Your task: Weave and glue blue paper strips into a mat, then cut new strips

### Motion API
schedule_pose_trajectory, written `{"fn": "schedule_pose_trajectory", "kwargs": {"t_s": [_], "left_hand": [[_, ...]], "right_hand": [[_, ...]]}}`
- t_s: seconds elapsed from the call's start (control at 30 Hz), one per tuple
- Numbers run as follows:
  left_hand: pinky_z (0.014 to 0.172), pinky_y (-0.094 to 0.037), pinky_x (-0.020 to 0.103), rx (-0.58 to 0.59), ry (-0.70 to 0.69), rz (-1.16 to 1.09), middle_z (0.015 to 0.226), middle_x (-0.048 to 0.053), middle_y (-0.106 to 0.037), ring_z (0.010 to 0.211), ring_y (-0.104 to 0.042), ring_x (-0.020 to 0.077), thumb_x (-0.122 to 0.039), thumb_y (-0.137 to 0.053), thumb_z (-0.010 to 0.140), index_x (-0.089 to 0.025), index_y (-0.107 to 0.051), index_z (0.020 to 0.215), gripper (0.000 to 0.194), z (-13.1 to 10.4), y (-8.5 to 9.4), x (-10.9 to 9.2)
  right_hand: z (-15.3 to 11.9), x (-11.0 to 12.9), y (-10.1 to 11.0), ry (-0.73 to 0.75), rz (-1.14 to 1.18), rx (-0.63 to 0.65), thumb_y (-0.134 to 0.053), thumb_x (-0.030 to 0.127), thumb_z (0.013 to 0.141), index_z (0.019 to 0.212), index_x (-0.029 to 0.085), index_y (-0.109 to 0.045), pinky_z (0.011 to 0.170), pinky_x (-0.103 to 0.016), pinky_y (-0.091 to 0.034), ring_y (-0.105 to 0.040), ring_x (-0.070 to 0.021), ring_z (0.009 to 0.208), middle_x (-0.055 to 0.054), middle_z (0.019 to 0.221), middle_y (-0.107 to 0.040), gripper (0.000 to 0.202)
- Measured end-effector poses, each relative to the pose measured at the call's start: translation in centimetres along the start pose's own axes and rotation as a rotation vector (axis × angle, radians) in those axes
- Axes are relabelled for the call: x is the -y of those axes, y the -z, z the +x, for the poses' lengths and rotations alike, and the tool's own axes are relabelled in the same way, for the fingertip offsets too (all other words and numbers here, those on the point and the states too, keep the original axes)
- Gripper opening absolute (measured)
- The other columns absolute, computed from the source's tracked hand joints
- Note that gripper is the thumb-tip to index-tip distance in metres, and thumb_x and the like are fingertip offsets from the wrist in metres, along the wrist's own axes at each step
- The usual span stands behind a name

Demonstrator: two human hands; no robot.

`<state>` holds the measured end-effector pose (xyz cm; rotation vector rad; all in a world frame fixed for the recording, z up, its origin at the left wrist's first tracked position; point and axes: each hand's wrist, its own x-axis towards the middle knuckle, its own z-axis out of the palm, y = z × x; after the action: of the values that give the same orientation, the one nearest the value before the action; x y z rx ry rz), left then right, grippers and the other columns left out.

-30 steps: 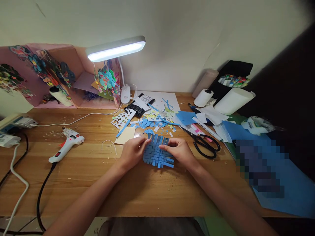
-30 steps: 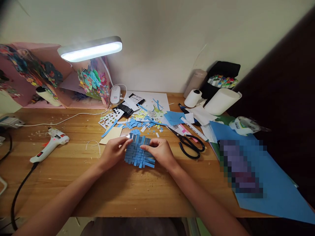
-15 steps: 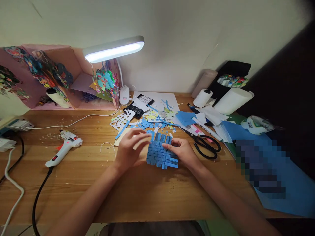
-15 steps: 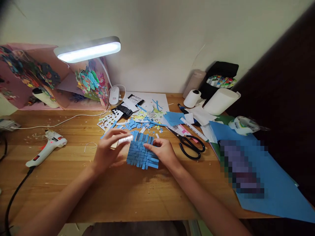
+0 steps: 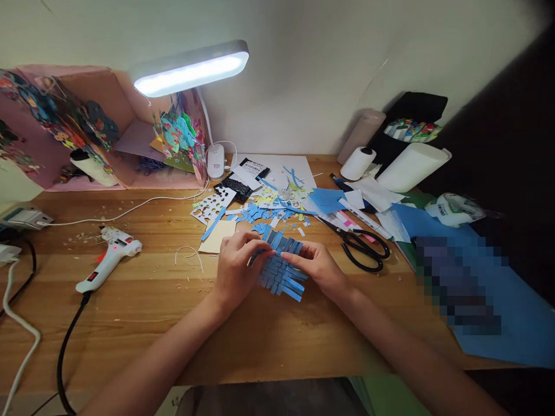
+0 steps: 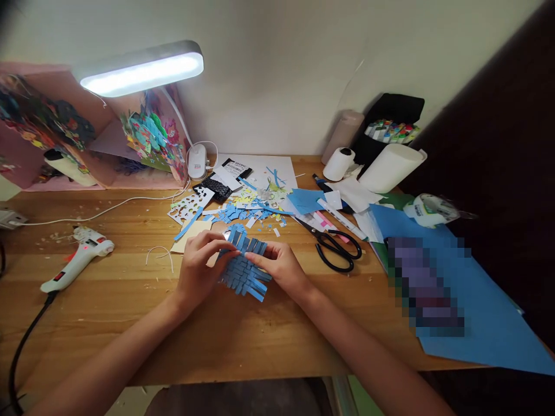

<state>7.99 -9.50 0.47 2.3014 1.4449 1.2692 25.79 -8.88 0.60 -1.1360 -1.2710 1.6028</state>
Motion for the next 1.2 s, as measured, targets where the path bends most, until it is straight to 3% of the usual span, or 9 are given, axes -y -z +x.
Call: {"fn": "schedule_pose_trajectory", "kwargs": {"t_s": [0.13, 0.23, 0.4, 0.53, 0.63, 0.73, 0.83, 1.0, 1.2], "left_hand": [[0.079, -0.035, 0.033, 0.084, 0.051, -0.072, 0.085, 0.001, -0.061, 0.084, -0.056, 0.0168, -0.021, -0.059, 0.083, -0.020, -0.060, 0.081, 0.002, 0.1, 0.0, -0.1], [0.076, -0.041, 0.030, 0.118, 0.205, -0.357, 0.083, 0.002, -0.061, 0.081, -0.056, 0.0156, -0.022, -0.053, 0.086, -0.018, -0.056, 0.079, 0.008, 0.4, 0.3, -0.1], [0.074, -0.048, 0.030, -0.107, 0.551, -0.702, 0.078, 0.004, -0.066, 0.074, -0.063, 0.0149, -0.029, -0.060, 0.081, -0.016, -0.053, 0.076, 0.015, 1.5, 1.2, 1.2], [0.074, -0.051, 0.031, -0.192, 0.637, -0.742, 0.079, 0.005, -0.070, 0.075, -0.066, 0.0172, -0.028, -0.072, 0.069, -0.015, -0.055, 0.087, 0.027, 2.0, 2.0, 2.2], [0.072, -0.050, 0.031, -0.141, 0.529, -0.641, 0.080, 0.004, -0.069, 0.076, -0.066, 0.0177, -0.023, -0.072, 0.070, -0.017, -0.058, 0.094, 0.028, 1.7, 2.0, 1.8], [0.076, -0.047, 0.032, -0.012, 0.243, -0.390, 0.084, 0.004, -0.066, 0.083, -0.062, 0.0168, -0.016, -0.062, 0.077, -0.019, -0.064, 0.082, 0.006, 1.0, 1.8, 0.7], [0.080, -0.044, 0.035, 0.068, 0.019, -0.205, 0.092, 0.004, -0.060, 0.089, -0.057, 0.0179, -0.013, -0.058, 0.077, -0.021, -0.067, 0.083, 0.013, 0.4, 1.4, -0.4], [0.075, -0.041, 0.035, 0.040, -0.041, -0.011, 0.090, 0.004, -0.057, 0.086, -0.055, 0.0183, -0.025, -0.067, 0.076, -0.022, -0.066, 0.086, 0.010, 0.0, 0.2, -0.7], [0.073, -0.039, 0.032, -0.019, -0.032, 0.042, 0.085, 0.002, -0.057, 0.080, -0.055, 0.0156, -0.023, -0.064, 0.079, -0.020, -0.064, 0.081, 0.003, -0.2, -0.3, 0.0]], "right_hand": [[-0.1, 0.1, -0.1, -0.036, -0.001, -0.028, -0.072, 0.036, 0.067, 0.081, 0.017, -0.073, 0.067, -0.028, -0.051, -0.065, -0.0165, 0.068, -0.003, 0.079, -0.073, 0.023], [0.1, -0.2, 0.1, -0.065, 0.034, -0.079, -0.074, 0.036, 0.064, 0.079, 0.016, -0.073, 0.065, -0.028, -0.050, -0.065, -0.0166, 0.066, -0.003, 0.077, -0.073, 0.025], [0.6, -0.9, 0.8, -0.110, 0.118, -0.083, -0.075, 0.035, 0.063, 0.080, 0.017, -0.073, 0.063, -0.027, -0.051, -0.065, -0.0156, 0.064, -0.003, 0.078, -0.074, 0.026], [0.8, -0.9, 1.0, -0.112, 0.147, -0.099, -0.076, 0.035, 0.062, 0.081, 0.018, -0.073, 0.064, -0.027, -0.052, -0.066, -0.0154, 0.064, -0.003, 0.078, -0.074, 0.025], [0.7, -0.7, 0.9, -0.102, 0.153, -0.093, -0.076, 0.034, 0.062, 0.080, 0.018, -0.073, 0.066, -0.028, -0.052, -0.066, -0.0154, 0.065, -0.003, 0.078, -0.074, 0.025], [0.6, -0.6, 0.8, -0.081, 0.133, -0.098, -0.075, 0.034, 0.063, 0.080, 0.017, -0.073, 0.067, -0.028, -0.052, -0.066, -0.0155, 0.066, -0.003, 0.078, -0.074, 0.024], [0.5, -0.4, 0.6, -0.076, 0.115, -0.101, -0.075, 0.034, 0.063, 0.082, 0.017, -0.073, 0.068, -0.029, -0.052, -0.066, -0.0167, 0.068, -0.003, 0.080, -0.074, 0.025], [0.1, -0.3, 0.3, -0.073, 0.101, -0.046, -0.073, 0.035, 0.067, 0.084, 0.018, -0.072, 0.068, -0.029, -0.052, -0.066, -0.0167, 0.069, -0.003, 0.082, -0.074, 0.024], [-0.2, -0.2, 0.1, -0.041, 0.082, 0.000, -0.072, 0.033, 0.069, 0.084, 0.019, -0.072, 0.066, -0.027, -0.051, -0.064, -0.0145, 0.067, -0.001, 0.080, -0.073, 0.021]]}}
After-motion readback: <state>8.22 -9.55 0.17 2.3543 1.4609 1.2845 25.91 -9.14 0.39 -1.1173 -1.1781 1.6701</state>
